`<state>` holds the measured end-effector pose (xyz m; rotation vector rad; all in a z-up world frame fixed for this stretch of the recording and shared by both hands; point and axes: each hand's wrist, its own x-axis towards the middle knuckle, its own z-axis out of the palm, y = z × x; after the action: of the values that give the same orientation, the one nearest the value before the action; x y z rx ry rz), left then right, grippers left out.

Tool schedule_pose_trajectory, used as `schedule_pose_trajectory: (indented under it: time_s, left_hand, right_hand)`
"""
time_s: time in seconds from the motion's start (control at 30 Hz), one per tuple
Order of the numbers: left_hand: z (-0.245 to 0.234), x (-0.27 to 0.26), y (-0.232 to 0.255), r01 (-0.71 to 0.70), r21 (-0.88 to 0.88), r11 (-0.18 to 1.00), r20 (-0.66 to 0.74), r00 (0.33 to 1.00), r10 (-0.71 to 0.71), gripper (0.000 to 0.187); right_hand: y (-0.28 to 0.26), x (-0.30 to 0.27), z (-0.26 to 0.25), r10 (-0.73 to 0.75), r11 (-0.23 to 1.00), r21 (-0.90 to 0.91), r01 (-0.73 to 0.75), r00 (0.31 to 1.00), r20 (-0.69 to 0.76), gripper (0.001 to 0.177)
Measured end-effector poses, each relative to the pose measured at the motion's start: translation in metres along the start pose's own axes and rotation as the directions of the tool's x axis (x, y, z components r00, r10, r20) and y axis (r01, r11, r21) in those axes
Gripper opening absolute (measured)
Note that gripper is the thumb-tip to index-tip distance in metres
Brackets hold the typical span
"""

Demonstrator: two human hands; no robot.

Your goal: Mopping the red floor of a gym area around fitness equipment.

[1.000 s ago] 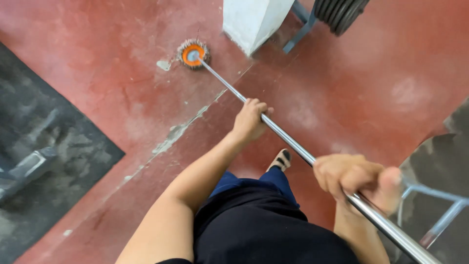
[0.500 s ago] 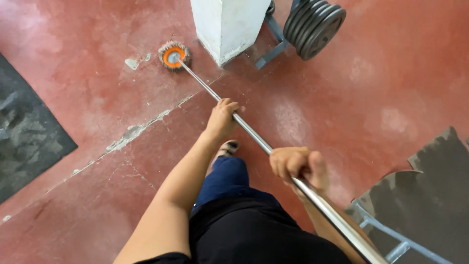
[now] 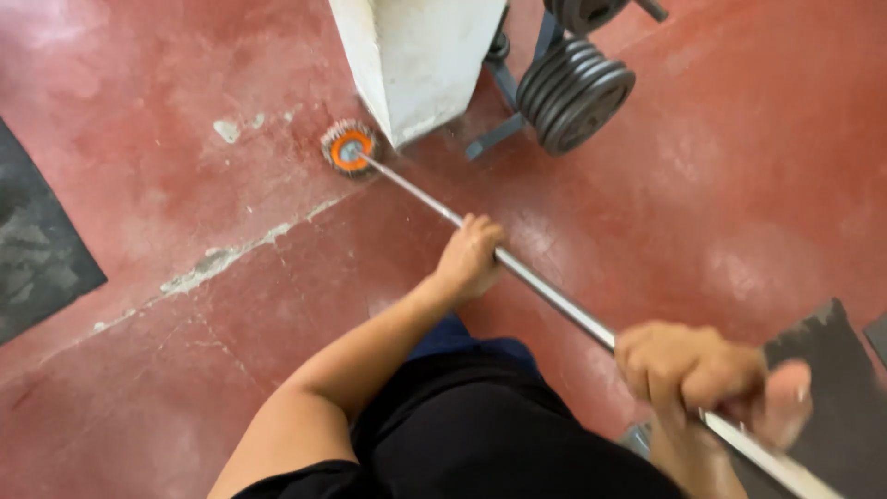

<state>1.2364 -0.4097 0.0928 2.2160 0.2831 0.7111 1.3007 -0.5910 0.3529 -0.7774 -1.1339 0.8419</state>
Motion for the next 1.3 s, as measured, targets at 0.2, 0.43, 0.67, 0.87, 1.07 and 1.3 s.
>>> schedule_pose_trajectory:
  time_s: [0.2,0.43,0.67,0.87,1.07,1.3]
  left_hand:
    - [0.035,0.041,-0.036,0.208,0.075,0.975,0.030,0.977,-0.211,0.006]
    - [0.127,0.047,0.021,0.287,0.186,0.940,-0.158,0.953,-0.260,0.015]
    - [0.150,0.059,0.063,0.446,0.197,0.873,-0.216,0.888,-0.405,0.004]
    - [0.079,-0.026,0.010,0.584,0.198,0.787,-0.256,0.806,-0.534,0.030]
    - [0.000,-0.143,-0.068,0.693,0.225,0.684,-0.321,0.716,-0.620,0.029]
    - [-0.006,-0.107,-0.066,0.700,0.223,0.679,-0.257,0.714,-0.651,0.025]
  right_hand:
    - [0.044,-0.014,-0.070,0.097,0.992,0.092,-0.088,0.990,-0.104,0.063]
    - [-0.017,-0.067,-0.132,0.006,0.986,-0.164,-0.039,0.979,-0.202,0.022]
    - [-0.038,-0.060,-0.203,-0.010,0.993,0.120,-0.018,0.974,0.225,0.073]
    - [0.030,-0.030,-0.123,-0.094,0.969,0.249,0.010,0.940,0.327,0.073]
    - [0.149,-0.030,-0.050,-0.055,0.945,0.321,-0.061,0.938,0.341,0.071]
    - [0.117,-0.006,-0.049,0.019,0.983,0.174,-0.063,0.969,0.248,0.071]
